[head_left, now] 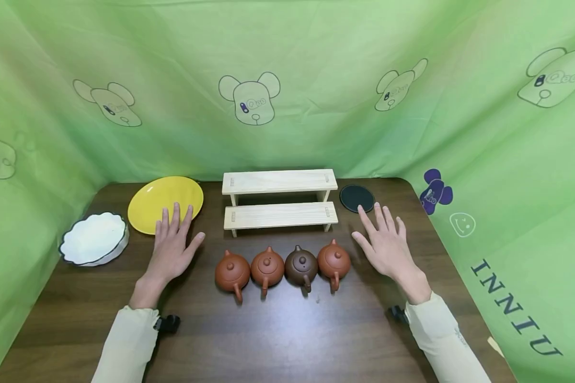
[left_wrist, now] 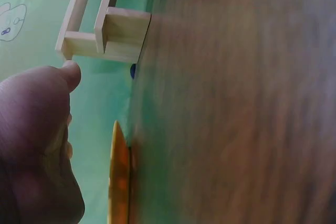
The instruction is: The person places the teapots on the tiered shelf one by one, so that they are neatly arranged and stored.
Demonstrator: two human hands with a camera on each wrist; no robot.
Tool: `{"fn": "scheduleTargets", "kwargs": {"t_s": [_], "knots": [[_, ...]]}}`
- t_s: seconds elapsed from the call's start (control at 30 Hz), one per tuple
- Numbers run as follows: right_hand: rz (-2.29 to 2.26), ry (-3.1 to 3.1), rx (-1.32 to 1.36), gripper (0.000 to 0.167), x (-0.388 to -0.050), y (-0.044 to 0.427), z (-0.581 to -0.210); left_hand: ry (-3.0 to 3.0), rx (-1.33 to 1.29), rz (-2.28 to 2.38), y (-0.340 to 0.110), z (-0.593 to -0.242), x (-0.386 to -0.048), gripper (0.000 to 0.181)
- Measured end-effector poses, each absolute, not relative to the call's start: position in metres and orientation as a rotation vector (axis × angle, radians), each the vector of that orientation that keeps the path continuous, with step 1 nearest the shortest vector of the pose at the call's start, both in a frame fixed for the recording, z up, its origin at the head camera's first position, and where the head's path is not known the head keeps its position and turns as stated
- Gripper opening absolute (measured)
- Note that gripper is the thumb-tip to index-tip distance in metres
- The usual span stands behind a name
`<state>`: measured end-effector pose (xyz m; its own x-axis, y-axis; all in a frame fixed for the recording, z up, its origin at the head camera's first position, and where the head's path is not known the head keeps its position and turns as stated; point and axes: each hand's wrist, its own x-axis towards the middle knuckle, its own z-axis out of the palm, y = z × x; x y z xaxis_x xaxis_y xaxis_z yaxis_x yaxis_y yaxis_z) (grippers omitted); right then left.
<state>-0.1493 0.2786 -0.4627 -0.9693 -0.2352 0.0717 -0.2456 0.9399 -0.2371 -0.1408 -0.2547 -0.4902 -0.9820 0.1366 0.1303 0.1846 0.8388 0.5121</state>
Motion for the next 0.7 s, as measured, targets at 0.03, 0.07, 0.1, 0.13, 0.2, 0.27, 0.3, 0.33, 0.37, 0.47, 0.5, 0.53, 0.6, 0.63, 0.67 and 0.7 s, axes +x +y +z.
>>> {"fn": "scheduleTargets", "kwargs": {"t_s": [0.03, 0.07, 0.1, 0.13, 0.2, 0.27, 0.3, 0.33, 0.37, 0.47, 0.5, 0.53, 0.6, 0.63, 0.67, 0.7], "knots": [[0.376, -3.039, 0.385, 0.072, -0.148, 0.278, -0.464, -2.921, -0.261, -0.863, -0.253, -0.491, -0.141, 0.080], [0.375, -3.025, 0.390, 0.071, -0.147, 0.278, -0.465, -2.915, -0.268, -0.891, -0.251, -0.492, -0.140, 0.080], [0.379, -3.013, 0.392, 0.070, -0.145, 0.278, -0.466, -2.906, -0.278, -0.920, -0.249, -0.493, -0.140, 0.079], [0.380, -3.002, 0.394, 0.069, -0.144, 0.278, -0.467, -2.897, -0.285, -0.951, -0.248, -0.494, -0.140, 0.079], [0.381, -2.979, 0.402, 0.067, -0.140, 0.276, -0.469, -2.878, -0.288, -1.025, -0.243, -0.493, -0.140, 0.078], [0.390, -2.957, 0.411, 0.066, -0.137, 0.275, -0.472, -2.856, -0.294, -1.080, -0.240, -0.493, -0.140, 0.077], [0.400, -2.944, 0.414, 0.066, -0.135, 0.274, -0.474, -2.839, -0.298, -1.116, -0.238, -0.494, -0.140, 0.076], [0.404, -2.929, 0.417, 0.066, -0.133, 0.274, -0.475, -2.822, -0.302, -1.146, -0.237, -0.494, -0.141, 0.076], [0.413, -2.911, 0.418, 0.066, -0.131, 0.273, -0.476, -2.806, -0.307, -1.174, -0.235, -0.494, -0.142, 0.075], [0.449, -2.854, 0.412, 0.064, -0.125, 0.272, -0.479, -2.746, -0.328, -1.254, -0.228, -0.495, -0.145, 0.073], [0.462, -2.835, 0.410, 0.063, -0.122, 0.271, -0.479, -2.718, -0.328, -1.294, -0.226, -0.496, -0.146, 0.071], [0.471, -2.819, 0.410, 0.063, -0.120, 0.270, -0.479, -2.688, -0.326, -1.331, -0.224, -0.497, -0.147, 0.069], [0.493, -2.792, 0.411, 0.060, -0.116, 0.268, -0.479, -2.621, -0.315, -1.436, -0.221, -0.500, -0.149, 0.063], [0.509, -2.783, 0.411, 0.058, -0.114, 0.267, -0.479, -2.588, -0.306, -1.492, -0.219, -0.503, -0.150, 0.060], [0.526, -2.776, 0.406, 0.057, -0.111, 0.266, -0.478, -2.551, -0.287, -1.552, -0.218, -0.505, -0.152, 0.057], [0.552, -2.770, 0.396, 0.055, -0.109, 0.264, -0.478, -2.515, -0.268, -1.610, -0.217, -0.508, -0.153, 0.054]]}}
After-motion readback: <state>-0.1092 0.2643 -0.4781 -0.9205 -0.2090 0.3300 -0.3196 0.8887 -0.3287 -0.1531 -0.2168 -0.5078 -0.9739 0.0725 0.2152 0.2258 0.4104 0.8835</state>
